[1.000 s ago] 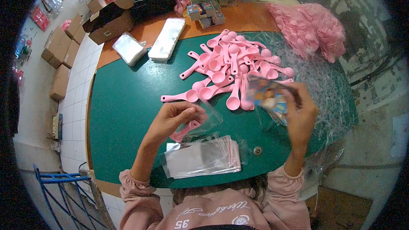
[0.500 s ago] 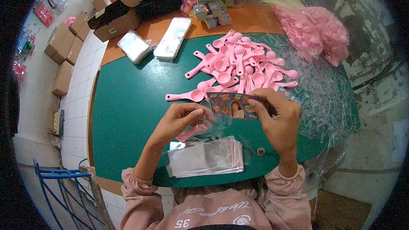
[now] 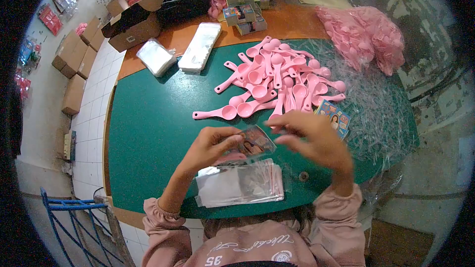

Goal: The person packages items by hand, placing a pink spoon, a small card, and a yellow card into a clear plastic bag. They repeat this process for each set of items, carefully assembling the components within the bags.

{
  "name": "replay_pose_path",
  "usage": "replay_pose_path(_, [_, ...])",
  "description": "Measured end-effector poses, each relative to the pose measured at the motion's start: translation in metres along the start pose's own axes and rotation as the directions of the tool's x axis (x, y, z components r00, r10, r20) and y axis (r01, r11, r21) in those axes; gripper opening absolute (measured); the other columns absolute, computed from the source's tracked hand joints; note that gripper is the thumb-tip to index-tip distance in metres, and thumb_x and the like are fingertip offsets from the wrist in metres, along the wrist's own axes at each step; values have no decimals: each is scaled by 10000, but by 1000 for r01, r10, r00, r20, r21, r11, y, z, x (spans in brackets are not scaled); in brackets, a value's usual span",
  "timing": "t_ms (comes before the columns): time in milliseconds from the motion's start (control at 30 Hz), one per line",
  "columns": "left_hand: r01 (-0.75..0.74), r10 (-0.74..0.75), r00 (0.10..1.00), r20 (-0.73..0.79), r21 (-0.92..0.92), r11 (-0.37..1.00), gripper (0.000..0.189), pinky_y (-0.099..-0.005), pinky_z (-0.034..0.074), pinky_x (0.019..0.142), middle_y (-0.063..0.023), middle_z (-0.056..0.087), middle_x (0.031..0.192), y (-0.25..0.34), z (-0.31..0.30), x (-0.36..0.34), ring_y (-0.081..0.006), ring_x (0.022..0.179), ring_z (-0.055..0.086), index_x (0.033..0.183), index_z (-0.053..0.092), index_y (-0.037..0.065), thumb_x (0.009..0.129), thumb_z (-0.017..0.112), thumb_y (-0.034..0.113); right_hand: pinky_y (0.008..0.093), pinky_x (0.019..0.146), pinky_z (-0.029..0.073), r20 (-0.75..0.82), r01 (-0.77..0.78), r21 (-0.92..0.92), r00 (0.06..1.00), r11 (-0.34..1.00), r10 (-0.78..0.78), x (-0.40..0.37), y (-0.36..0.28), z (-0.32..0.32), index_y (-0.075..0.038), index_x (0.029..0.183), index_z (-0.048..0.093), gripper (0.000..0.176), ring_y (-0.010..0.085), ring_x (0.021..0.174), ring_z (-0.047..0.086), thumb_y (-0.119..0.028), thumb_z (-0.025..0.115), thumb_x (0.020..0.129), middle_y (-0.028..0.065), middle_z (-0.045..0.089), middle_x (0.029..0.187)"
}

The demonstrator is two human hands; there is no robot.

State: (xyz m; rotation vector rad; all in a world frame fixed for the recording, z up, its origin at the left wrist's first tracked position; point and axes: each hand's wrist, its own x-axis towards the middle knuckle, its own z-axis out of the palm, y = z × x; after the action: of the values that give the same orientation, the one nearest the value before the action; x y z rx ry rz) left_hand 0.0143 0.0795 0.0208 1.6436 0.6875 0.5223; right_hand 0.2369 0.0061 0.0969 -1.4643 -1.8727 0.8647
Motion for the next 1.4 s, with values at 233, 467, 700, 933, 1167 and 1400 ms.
replay_pose_path(233, [89,-104,994,-44,-263,961,277,-247,457,683,-58,628,847,-5,-12,-4,-77,744,525,994,605,-52,876,542,191,336,819,433,-604,-151,-295,795,944,-61,1,119,-99,-65,1040,595,276,259,901,567,-141,621,775,132,595,981])
replay_pose_path(467, [110,-113,994,2,-231,967,281,-236,465,718,-58,622,885,-4,-13,1,-86,807,558,1055,579,-48,883,536,171,243,715,455,-101,-78,193,990,978,99,22,36,-10,-21,933,619,169,92,785,566,-53,597,768,56,603,881])
replay_pose_path(700, [30,-27,999,39,-73,997,286,-245,480,709,-68,650,851,3,-8,-2,-88,763,597,1104,557,-14,875,540,157,264,619,459,184,22,125,982,992,-45,39,20,35,-4,849,595,137,133,662,579,-101,627,757,87,592,734])
replay_pose_path(933, [44,-25,998,-59,351,935,535,-334,480,642,-175,645,825,6,-3,-7,-296,766,642,1286,361,57,841,581,255,314,648,458,154,183,54,970,982,-189,44,31,62,-20,925,614,254,232,767,606,-129,662,701,107,622,819])
replay_pose_path(1167, [88,-117,991,57,371,924,678,-298,483,626,-118,659,853,-19,-47,-28,-184,686,631,1291,354,71,747,698,285,256,612,438,218,-115,248,974,962,60,51,53,55,-9,863,611,217,122,674,574,-93,691,679,52,608,739])
replay_pose_path(1400, [117,-92,987,130,-199,973,485,-253,507,619,-96,645,861,-42,-50,-22,-128,758,617,1191,448,39,780,673,168,241,675,446,218,-184,492,972,851,84,50,71,55,5,930,615,285,90,738,532,-152,709,712,23,601,795])
